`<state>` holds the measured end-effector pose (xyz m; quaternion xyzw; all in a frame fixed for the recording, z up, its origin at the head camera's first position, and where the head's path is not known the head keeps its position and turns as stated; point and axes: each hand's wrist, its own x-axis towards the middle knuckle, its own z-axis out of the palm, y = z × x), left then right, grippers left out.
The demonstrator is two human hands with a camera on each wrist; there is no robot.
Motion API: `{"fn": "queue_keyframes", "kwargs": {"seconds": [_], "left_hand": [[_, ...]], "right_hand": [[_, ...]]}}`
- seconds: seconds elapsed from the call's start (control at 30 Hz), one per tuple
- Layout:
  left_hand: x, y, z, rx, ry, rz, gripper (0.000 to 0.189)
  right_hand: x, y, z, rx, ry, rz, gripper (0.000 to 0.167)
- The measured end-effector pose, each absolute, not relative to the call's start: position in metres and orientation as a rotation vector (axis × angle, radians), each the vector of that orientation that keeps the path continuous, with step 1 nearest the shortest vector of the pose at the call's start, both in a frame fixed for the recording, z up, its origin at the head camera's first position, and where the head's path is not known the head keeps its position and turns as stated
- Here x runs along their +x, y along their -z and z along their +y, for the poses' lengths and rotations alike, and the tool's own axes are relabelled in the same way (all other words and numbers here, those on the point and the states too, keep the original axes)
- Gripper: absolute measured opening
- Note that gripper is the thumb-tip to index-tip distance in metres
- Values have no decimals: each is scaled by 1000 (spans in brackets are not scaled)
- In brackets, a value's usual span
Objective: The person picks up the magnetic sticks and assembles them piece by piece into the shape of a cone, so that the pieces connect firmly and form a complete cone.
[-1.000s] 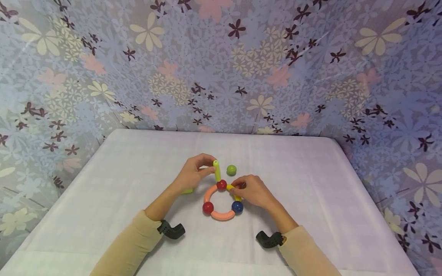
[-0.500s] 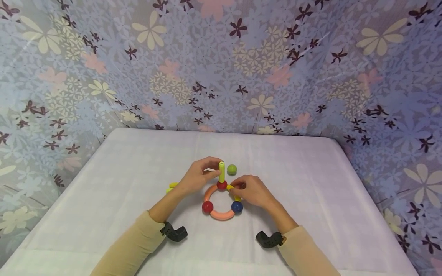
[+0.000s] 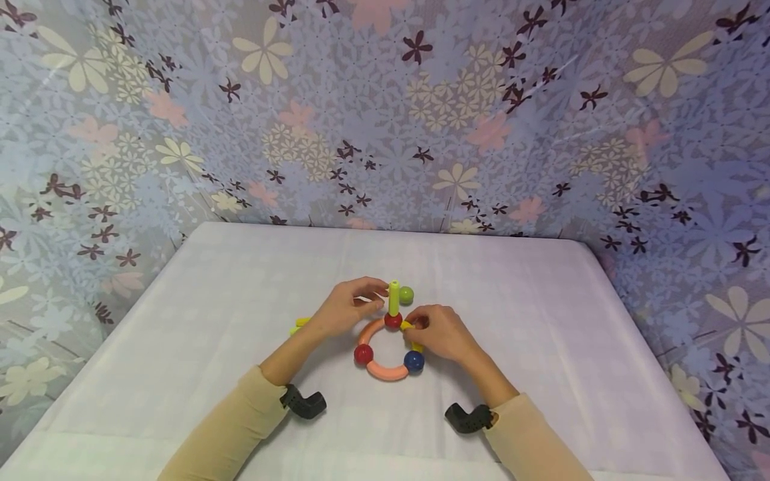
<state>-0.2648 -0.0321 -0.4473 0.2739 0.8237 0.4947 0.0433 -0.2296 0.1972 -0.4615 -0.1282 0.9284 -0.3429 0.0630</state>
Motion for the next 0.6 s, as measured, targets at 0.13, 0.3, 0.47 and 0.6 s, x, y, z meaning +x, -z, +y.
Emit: {"fn": "queue_keyframes", "kwargs": {"seconds": [0.13, 0.3, 0.47, 0.6], "left_hand": [[-271, 445, -43, 845, -1422, 2566, 29], [-284, 444, -67, 830, -1206, 2649, 30], [-293, 439, -94, 758, -1009, 2612, 29], [-293, 431, -107, 716, -907, 2543, 25]], "right_hand": [[-230, 461, 198, -358, 1027, 2811, 28], [-230, 462, 198, -327, 1033, 2806, 30], [-230, 461, 198, -309, 1033, 2788, 31], [-229, 460, 197, -295, 1048, 2766, 31]]}}
